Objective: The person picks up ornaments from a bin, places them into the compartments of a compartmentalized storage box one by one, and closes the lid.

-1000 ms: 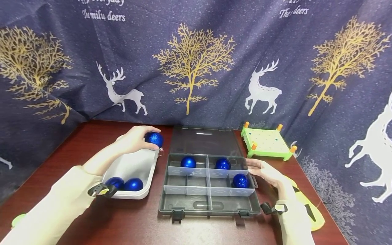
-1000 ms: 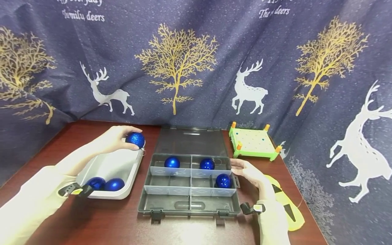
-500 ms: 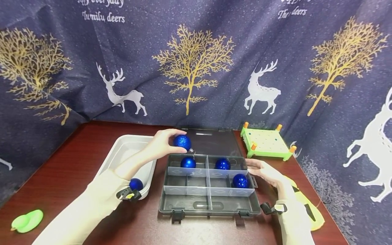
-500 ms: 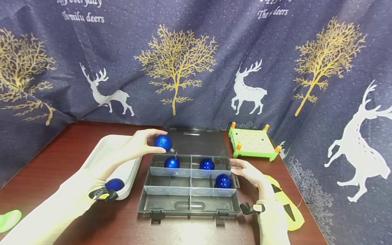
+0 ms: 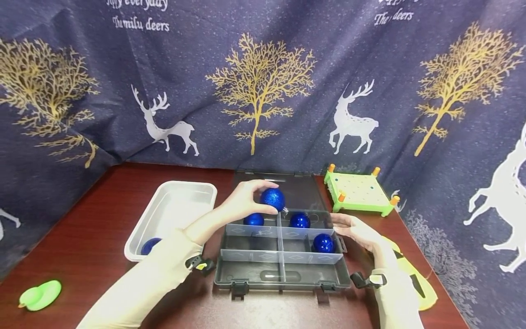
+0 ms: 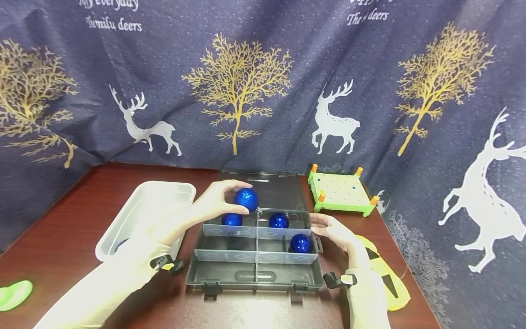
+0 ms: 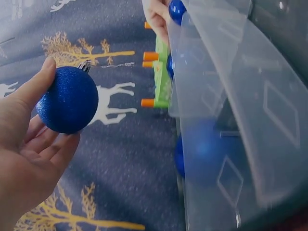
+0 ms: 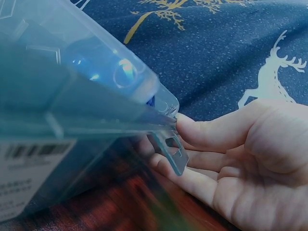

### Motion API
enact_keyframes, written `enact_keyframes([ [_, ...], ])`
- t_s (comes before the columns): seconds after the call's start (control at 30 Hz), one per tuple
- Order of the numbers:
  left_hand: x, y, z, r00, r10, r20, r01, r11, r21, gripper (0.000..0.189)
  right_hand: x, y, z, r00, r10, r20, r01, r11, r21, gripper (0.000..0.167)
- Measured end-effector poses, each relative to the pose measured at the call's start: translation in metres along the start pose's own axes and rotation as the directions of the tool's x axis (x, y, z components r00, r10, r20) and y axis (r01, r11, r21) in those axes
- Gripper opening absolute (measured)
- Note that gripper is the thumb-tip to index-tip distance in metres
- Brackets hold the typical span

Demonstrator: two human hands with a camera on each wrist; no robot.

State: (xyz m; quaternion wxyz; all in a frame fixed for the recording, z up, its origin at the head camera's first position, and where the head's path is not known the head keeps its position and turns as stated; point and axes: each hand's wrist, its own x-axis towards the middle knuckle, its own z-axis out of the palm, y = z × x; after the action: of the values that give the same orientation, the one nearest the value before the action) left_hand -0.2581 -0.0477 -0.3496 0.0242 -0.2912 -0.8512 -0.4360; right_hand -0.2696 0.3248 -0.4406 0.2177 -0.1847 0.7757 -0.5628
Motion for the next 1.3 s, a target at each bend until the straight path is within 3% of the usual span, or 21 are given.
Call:
enact_keyframes([
  [0.27, 0.006, 0.006, 0.027, 0.991, 0.057, 0.118, -0.045, 0.993, -0.107, 0.059, -0.002, -0.003, 0.000, 0.999, 0.014, -0.032, -0.016, 0.997, -0.073, 0.060],
  [0.67, 0.009, 0.009, 0.056, 0.972, 0.054, 0.227, -0.060, 0.998, 0.022, 0.060, -0.001, 0.000, -0.001, 1.000, -0.021, -0.020, 0.020, 0.998, -0.060, 0.058],
  [0.9, 0.009, 0.010, 0.071, 0.960, 0.013, 0.281, -0.042, 0.994, 0.096, 0.059, 0.001, 0.001, 0.000, 1.000, 0.005, -0.008, -0.005, 1.000, 0.005, 0.057],
  [1.07, 0.007, 0.010, 0.077, 0.952, -0.021, 0.307, -0.028, 0.988, 0.154, 0.059, 0.002, 0.003, 0.002, 1.000, -0.013, 0.016, 0.012, 0.998, 0.064, 0.056],
  [1.3, 0.008, 0.012, 0.082, 0.936, -0.039, 0.351, -0.043, 0.974, 0.224, 0.058, 0.001, 0.004, 0.001, 1.000, -0.020, 0.013, 0.019, 0.998, 0.060, 0.054],
])
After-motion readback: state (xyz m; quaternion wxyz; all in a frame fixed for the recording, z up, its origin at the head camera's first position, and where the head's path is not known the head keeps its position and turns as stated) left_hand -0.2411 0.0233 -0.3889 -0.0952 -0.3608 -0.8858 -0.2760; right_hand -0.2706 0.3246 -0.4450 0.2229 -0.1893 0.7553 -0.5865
